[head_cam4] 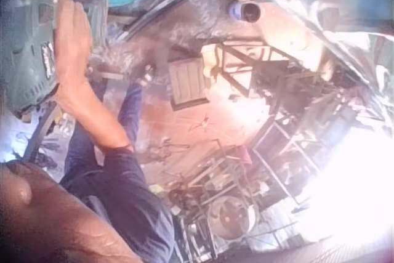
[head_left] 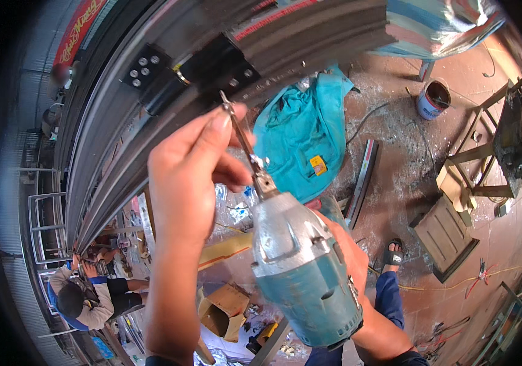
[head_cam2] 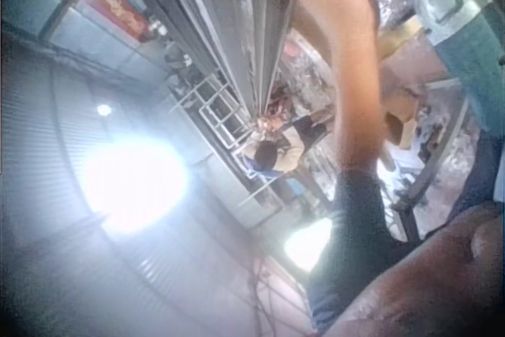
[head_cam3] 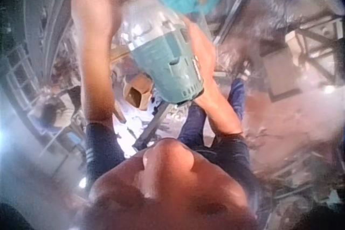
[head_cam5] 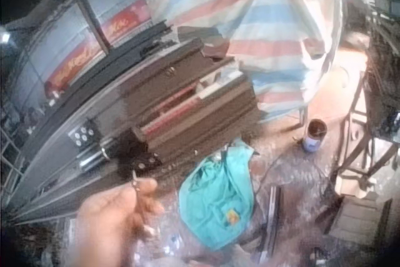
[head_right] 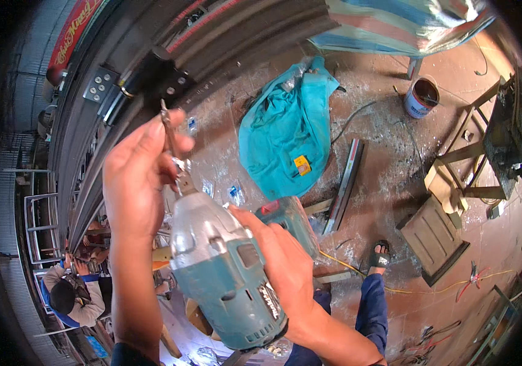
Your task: The person assembles aluminum window frames on a workbench. They use a power drill to fasten screws into frame corners, insert rubber gaskets into frame channels, and align frame sections with a coworker. The frames are handled one at a time and positioned on the bench for assembly.
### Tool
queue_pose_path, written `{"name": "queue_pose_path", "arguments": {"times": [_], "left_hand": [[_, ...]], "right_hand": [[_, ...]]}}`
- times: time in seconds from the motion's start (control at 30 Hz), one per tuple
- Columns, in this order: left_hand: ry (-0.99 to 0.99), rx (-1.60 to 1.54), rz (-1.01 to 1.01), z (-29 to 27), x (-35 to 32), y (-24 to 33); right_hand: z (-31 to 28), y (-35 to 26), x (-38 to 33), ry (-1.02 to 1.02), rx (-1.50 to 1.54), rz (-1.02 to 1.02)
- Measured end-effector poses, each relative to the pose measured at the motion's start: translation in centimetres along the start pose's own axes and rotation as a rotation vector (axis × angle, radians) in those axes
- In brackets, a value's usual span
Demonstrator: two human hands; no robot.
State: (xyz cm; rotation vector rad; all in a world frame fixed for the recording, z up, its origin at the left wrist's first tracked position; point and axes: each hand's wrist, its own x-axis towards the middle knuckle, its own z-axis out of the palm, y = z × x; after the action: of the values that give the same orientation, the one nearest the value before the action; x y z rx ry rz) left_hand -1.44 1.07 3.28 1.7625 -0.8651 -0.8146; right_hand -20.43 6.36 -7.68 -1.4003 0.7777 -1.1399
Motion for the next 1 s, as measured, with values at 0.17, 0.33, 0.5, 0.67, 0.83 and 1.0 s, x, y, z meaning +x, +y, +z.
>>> {"name": "queue_pose_path", "arguments": {"times": [0.17, 0.33, 0.5, 0.67, 0.83, 1.0], "left_hand": [[0.574, 0.97, 0.732, -4.4, 0.8, -0.8], [0.567, 1.037, 0.75, -4.9, 1.7, -2.9], [0.489, 1.175, 0.718, -3.7, 4.9, -2.2], [0.482, 1.085, 0.649, -3.5, 6.0, -1.8], [0.485, 1.006, 0.57, -3.4, 5.9, -1.7], [0.485, 0.976, 0.556, -3.5, 5.6, -1.5]], "right_hand": [[-0.8, -0.2, 0.0, -0.057, 0.004, 0.06], [-2.3, -2.7, 1.9, -0.135, -0.041, 0.184], [-1.8, -3.4, 2.4, -0.134, -0.019, 0.274], [-1.3, -3.4, 2.4, -0.113, -0.095, 0.305], [-1.0, -3.7, 2.7, -0.12, -0.215, 0.327], [-1.2, -3.8, 3.0, -0.123, -0.228, 0.351]]}}
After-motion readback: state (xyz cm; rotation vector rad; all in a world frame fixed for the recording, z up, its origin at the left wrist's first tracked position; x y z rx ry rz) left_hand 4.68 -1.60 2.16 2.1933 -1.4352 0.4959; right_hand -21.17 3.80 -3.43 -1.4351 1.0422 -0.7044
